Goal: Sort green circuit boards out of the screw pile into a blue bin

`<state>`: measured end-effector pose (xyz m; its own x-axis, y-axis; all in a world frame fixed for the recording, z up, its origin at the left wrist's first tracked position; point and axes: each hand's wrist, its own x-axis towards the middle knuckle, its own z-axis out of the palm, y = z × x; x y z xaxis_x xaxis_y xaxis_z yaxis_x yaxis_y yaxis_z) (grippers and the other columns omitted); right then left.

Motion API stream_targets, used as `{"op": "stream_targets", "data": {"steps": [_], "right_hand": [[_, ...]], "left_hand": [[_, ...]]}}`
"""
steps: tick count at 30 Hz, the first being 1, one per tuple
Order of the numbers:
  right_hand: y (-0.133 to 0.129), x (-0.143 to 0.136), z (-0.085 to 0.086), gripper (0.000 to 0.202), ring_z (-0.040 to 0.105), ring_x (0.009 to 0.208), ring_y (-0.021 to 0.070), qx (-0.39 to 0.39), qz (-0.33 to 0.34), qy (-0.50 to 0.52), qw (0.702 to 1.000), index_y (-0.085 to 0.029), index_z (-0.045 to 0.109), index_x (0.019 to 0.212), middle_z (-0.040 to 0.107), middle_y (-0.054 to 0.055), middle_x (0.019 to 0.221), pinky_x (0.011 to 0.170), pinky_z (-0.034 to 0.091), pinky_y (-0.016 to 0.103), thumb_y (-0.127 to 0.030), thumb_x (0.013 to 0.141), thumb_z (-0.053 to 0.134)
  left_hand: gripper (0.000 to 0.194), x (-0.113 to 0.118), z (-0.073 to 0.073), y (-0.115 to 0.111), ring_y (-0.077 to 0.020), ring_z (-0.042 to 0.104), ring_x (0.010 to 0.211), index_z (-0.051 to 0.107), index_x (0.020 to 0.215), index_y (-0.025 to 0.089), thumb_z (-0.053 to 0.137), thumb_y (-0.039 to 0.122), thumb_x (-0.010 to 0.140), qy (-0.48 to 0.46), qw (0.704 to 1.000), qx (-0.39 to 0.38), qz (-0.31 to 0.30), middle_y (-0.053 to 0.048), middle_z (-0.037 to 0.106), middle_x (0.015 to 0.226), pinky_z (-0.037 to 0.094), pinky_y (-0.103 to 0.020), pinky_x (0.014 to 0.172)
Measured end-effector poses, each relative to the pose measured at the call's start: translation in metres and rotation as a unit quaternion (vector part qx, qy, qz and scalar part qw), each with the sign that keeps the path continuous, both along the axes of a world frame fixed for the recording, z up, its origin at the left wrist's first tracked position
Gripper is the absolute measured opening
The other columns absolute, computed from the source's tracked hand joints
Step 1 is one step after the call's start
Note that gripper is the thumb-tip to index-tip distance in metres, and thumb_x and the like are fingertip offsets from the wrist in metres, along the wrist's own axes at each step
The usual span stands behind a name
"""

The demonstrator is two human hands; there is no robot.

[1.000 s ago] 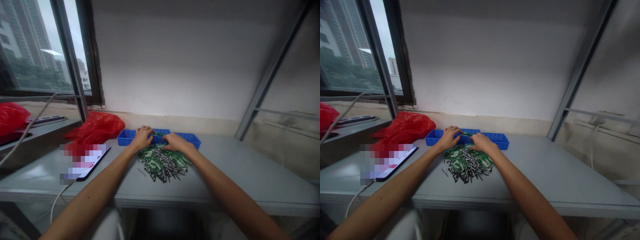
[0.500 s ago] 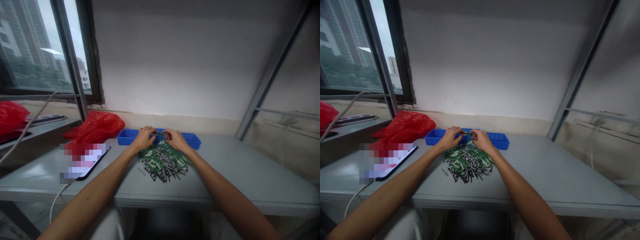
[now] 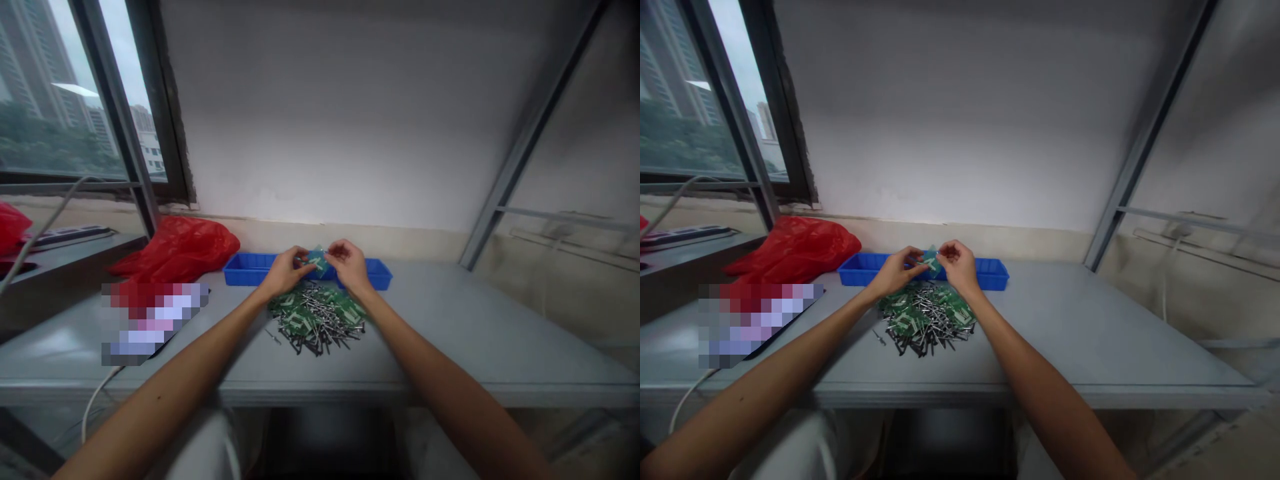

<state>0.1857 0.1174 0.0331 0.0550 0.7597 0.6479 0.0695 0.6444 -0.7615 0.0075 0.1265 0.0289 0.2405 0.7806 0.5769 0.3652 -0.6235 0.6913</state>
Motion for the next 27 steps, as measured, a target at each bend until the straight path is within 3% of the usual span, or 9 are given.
{"op": "stream_targets", "data": {"steps": [4,8,10,13,20,23,27], "right_hand": [[-0.0019,-0.0034,0.0001,0.022,0.059,0.076,0.0159,0.018,-0.003,0.068,0.997,-0.022,0.054,0.082,0.059,0.001,0.080,0.077,0.050,0.032,-0.024,0.066,0.070],[-0.0015,-0.0041,-0.0022,0.030,0.058,0.076,0.0158,-0.002,0.000,0.110,0.994,-0.023,0.054,0.089,0.057,0.000,0.079,0.076,0.050,0.031,-0.022,0.065,0.071],[-0.0011,-0.0035,-0.0035,0.036,0.056,0.071,0.0141,-0.029,0.004,0.108,0.994,-0.023,0.055,0.095,0.056,-0.001,0.081,0.070,0.050,0.030,-0.023,0.064,0.071],[-0.0012,-0.0025,-0.0044,0.043,0.053,0.063,0.0107,-0.080,0.026,0.079,0.993,-0.023,0.060,0.101,0.058,-0.001,0.085,0.062,0.048,0.027,-0.022,0.061,0.073],[-0.0067,-0.0063,-0.0036,0.025,0.060,0.066,0.0134,-0.187,0.103,0.015,0.977,-0.019,0.070,0.088,0.067,0.001,0.077,0.060,0.045,0.026,-0.026,0.064,0.075],[-0.0063,-0.0072,-0.0045,0.016,0.060,0.063,0.0130,-0.190,0.096,0.036,0.977,-0.018,0.070,0.079,0.068,0.002,0.072,0.058,0.045,0.025,-0.025,0.065,0.075],[-0.0023,-0.0048,-0.0060,0.015,0.059,0.058,0.0126,-0.168,0.063,0.076,0.981,-0.017,0.069,0.075,0.067,0.000,0.064,0.058,0.045,0.026,-0.023,0.063,0.075]], "left_hand": [[0.023,0.0002,0.0021,0.0016,-0.0159,0.061,0.066,0.062,0.093,0.014,0.072,0.026,0.076,-0.075,0.992,-0.100,0.012,-0.007,0.066,0.082,0.050,-0.032,0.063],[0.012,0.0007,0.0058,-0.0015,-0.0150,0.061,0.064,0.063,0.075,0.014,0.069,0.024,0.078,-0.154,0.968,-0.183,-0.070,-0.005,0.064,0.069,0.051,-0.034,0.069],[0.011,0.0004,0.0079,-0.0024,-0.0133,0.060,0.065,0.062,0.072,0.015,0.068,0.023,0.077,-0.185,0.963,-0.171,-0.099,-0.003,0.063,0.068,0.051,-0.032,0.070],[0.013,-0.0010,0.0093,-0.0012,-0.0109,0.054,0.061,0.059,0.073,0.015,0.068,0.025,0.076,-0.183,0.972,-0.123,-0.086,0.001,0.059,0.065,0.047,-0.027,0.064],[0.008,-0.0020,0.0053,0.0051,-0.0123,0.052,0.070,0.059,0.084,0.016,0.061,0.023,0.080,-0.119,0.992,-0.002,-0.033,0.000,0.058,0.074,0.043,-0.025,0.067],[0.012,-0.0008,0.0057,0.0057,-0.0133,0.054,0.072,0.062,0.090,0.015,0.060,0.025,0.082,-0.110,0.993,-0.008,-0.037,-0.002,0.062,0.081,0.045,-0.026,0.067],[0.022,0.0002,0.0082,0.0019,-0.0144,0.058,0.072,0.063,0.094,0.015,0.060,0.035,0.085,-0.109,0.989,-0.079,-0.068,-0.006,0.065,0.086,0.049,-0.028,0.064]]}}
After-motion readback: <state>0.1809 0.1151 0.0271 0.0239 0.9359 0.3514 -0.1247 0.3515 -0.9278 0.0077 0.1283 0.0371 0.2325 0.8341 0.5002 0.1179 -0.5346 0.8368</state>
